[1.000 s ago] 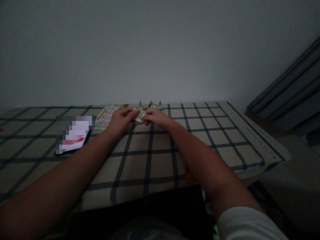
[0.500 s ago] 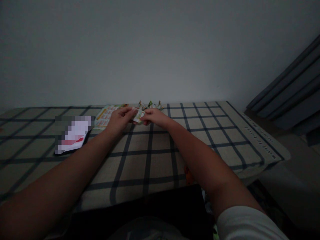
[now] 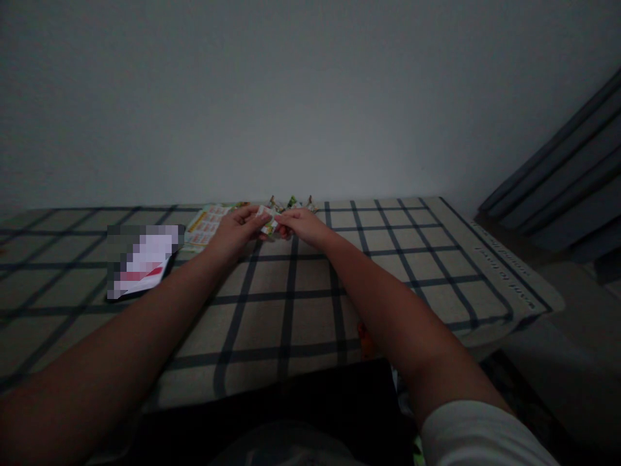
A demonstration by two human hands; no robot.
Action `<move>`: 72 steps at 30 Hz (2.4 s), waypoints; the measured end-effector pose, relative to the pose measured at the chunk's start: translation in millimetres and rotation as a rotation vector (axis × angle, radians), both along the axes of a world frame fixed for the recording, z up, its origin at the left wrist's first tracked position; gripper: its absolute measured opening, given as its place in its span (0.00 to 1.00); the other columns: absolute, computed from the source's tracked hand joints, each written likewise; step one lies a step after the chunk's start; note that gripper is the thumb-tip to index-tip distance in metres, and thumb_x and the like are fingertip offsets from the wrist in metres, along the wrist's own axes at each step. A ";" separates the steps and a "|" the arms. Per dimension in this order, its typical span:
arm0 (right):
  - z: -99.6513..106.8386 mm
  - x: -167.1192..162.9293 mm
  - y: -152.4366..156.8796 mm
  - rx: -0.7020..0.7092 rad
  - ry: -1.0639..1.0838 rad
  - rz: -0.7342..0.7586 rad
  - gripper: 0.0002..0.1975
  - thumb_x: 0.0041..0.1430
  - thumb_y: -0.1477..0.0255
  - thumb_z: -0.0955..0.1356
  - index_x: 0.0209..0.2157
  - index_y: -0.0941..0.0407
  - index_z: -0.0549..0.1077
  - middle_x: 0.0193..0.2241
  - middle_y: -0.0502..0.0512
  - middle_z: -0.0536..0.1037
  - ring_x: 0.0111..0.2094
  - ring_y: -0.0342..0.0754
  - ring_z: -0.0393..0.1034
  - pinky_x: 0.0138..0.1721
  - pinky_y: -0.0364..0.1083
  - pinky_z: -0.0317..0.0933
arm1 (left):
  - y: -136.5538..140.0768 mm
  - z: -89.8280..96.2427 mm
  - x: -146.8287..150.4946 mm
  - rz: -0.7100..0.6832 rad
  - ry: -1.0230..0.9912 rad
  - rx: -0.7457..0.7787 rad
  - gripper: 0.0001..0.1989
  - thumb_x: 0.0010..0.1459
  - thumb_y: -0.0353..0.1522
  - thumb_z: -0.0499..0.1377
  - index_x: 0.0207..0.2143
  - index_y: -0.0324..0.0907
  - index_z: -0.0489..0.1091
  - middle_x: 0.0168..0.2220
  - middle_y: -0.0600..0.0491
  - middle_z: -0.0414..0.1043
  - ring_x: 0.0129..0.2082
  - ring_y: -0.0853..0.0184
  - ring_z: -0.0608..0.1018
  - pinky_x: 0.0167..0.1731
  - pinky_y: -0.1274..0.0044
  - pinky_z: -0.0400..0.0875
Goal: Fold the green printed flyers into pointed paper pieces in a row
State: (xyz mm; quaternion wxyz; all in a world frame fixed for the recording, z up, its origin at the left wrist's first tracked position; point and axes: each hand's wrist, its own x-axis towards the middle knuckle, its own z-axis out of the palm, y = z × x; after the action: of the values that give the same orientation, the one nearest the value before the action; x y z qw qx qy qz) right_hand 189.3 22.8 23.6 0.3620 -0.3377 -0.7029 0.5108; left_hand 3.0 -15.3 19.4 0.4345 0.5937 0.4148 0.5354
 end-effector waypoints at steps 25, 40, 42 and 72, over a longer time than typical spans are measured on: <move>-8.0 -1.4 2.4 0.297 0.056 -0.084 0.14 0.52 0.66 0.78 0.38 0.53 0.75 0.40 0.50 0.74 0.40 0.44 0.70 0.44 0.45 0.67 | 15.2 -9.3 -6.0 -0.009 -0.180 -0.248 0.13 0.45 0.36 0.74 0.33 0.40 0.80 0.36 0.49 0.80 0.31 0.69 0.79 0.27 0.81 0.74; -11.2 5.4 7.8 0.421 -0.107 -0.023 0.07 0.59 0.67 0.75 0.29 0.53 0.82 0.43 0.55 0.74 0.49 0.48 0.69 0.57 0.51 0.62 | 11.1 -7.7 -3.3 -0.087 -0.207 -0.325 0.07 0.52 0.33 0.71 0.33 0.39 0.81 0.37 0.48 0.80 0.29 0.71 0.78 0.26 0.81 0.77; -11.0 5.4 8.6 0.445 -0.100 -0.049 0.08 0.60 0.66 0.74 0.28 0.54 0.81 0.41 0.54 0.74 0.46 0.48 0.69 0.55 0.50 0.63 | 10.2 -7.8 -2.8 -0.101 -0.231 -0.323 0.07 0.53 0.32 0.70 0.35 0.39 0.81 0.38 0.48 0.80 0.29 0.70 0.78 0.27 0.79 0.79; -12.8 4.1 11.6 0.388 -0.025 -0.184 0.14 0.63 0.60 0.71 0.32 0.57 0.76 0.31 0.52 0.74 0.30 0.44 0.67 0.33 0.45 0.62 | 7.6 -10.3 0.1 -0.137 -0.134 -0.142 0.18 0.52 0.39 0.72 0.44 0.40 0.82 0.47 0.46 0.82 0.44 0.63 0.82 0.45 0.71 0.81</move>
State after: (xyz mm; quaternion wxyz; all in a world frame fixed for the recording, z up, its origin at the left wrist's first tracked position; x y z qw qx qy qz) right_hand 193.4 34.4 10.8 0.4563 -0.3307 -0.7587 0.3267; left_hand 3.1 -7.7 9.1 0.5379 0.5514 0.3800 0.5121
